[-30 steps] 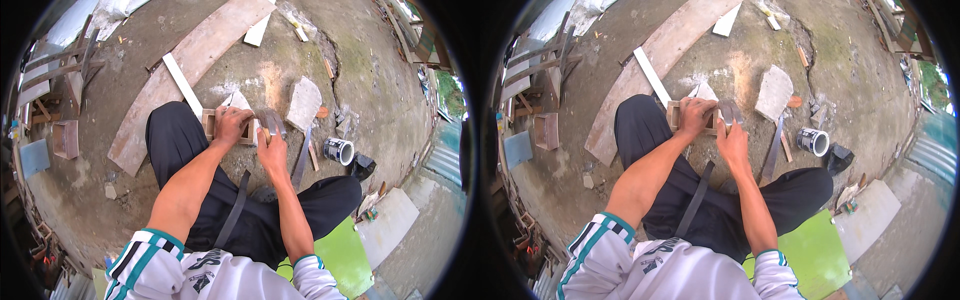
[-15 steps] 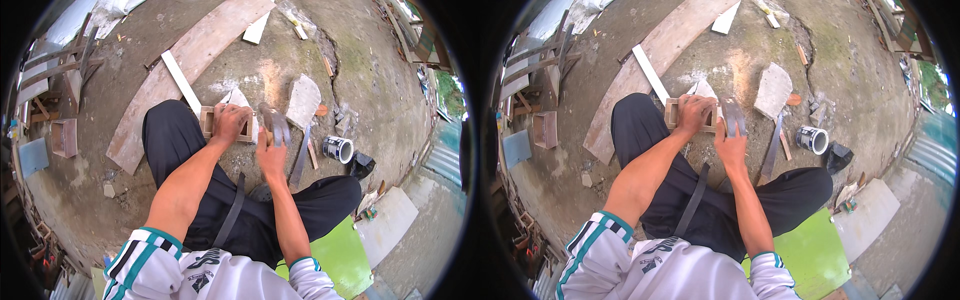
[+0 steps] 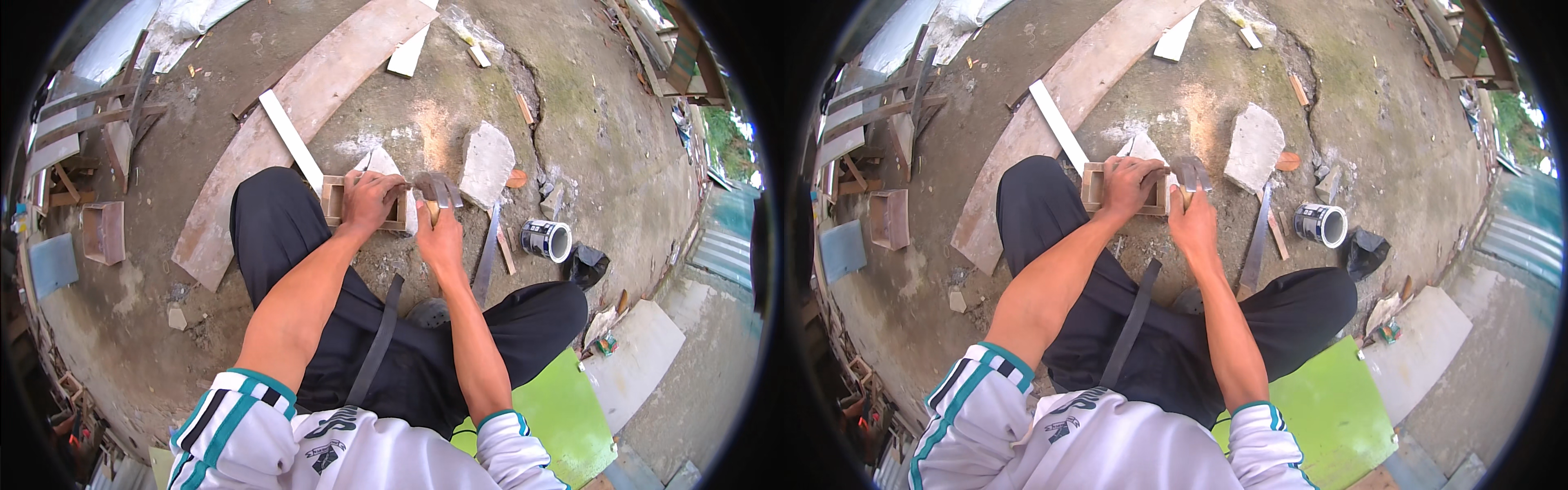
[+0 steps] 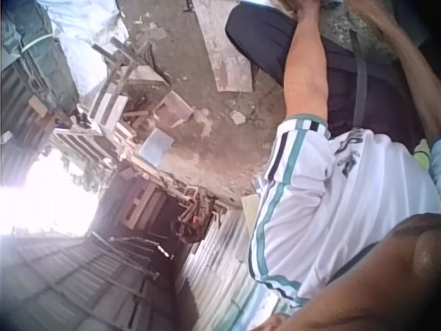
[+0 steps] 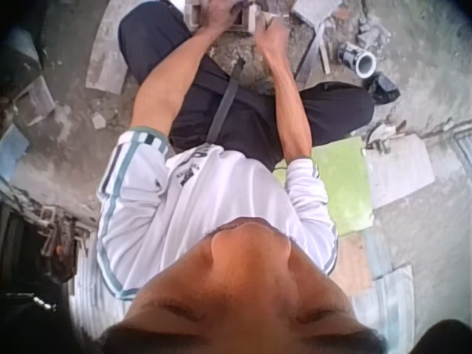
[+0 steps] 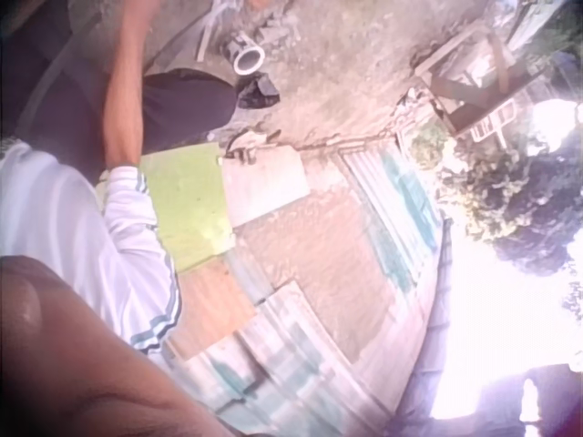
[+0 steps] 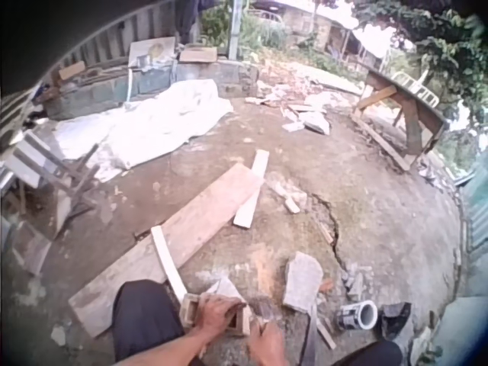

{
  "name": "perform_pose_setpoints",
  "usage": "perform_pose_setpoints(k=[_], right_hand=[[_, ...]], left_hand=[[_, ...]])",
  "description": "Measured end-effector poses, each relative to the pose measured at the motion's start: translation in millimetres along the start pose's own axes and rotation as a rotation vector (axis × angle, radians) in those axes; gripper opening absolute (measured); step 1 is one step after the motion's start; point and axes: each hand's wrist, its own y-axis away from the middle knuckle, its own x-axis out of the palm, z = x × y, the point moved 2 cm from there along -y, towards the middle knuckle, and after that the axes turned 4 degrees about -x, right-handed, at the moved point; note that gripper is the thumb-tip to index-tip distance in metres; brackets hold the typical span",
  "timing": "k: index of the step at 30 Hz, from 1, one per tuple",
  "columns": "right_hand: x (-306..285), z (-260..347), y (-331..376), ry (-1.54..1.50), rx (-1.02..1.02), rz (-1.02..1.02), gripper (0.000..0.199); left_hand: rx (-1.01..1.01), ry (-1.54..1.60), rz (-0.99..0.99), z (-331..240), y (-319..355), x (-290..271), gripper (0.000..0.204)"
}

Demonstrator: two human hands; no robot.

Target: The person assembles a small wooden box by fitting pre-cut pieces together and securing them with nails. They use a hammer to drive nails into the joints and repeatedly check the alignment of the box sides.

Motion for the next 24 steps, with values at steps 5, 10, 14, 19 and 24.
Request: perform_pose_setpoints(k=[5, 10, 14, 19, 24], right_hand=[[-2.8, -14.1, 10.4, 0.026, -0.001, -0.059, 0.047], [-2.3, -12.4, 13.7, 0.039, 0.037, -0.004, 0.049], [-0.7, -9.6, 17.1, 0.032, -0.071, -0.049, 0.047], [-4.5, 12.7, 15.4, -0.016, -0.104, -0.031, 0.044], [-2.0, 18.9, 16.9, -0.033, -0.419, -0.190, 0.038]], left_hand=[[-0.023, -0.048, 0.035, 2.3, 1.3, -2.6, 0.019], [-0.023, -0.289, -0.079, 6.1, 5.8, 7.2, 0.019], [-0.084, -0.279, 0.028, 3.8, 4.5, 7.2, 0.020], [-0.087, -0.285, -0.021, 1.6, 2.6, 5.7, 0.021], [-0.103, -0.294, -0.006, -0.3, 2.3, 4.0, 0.020]])
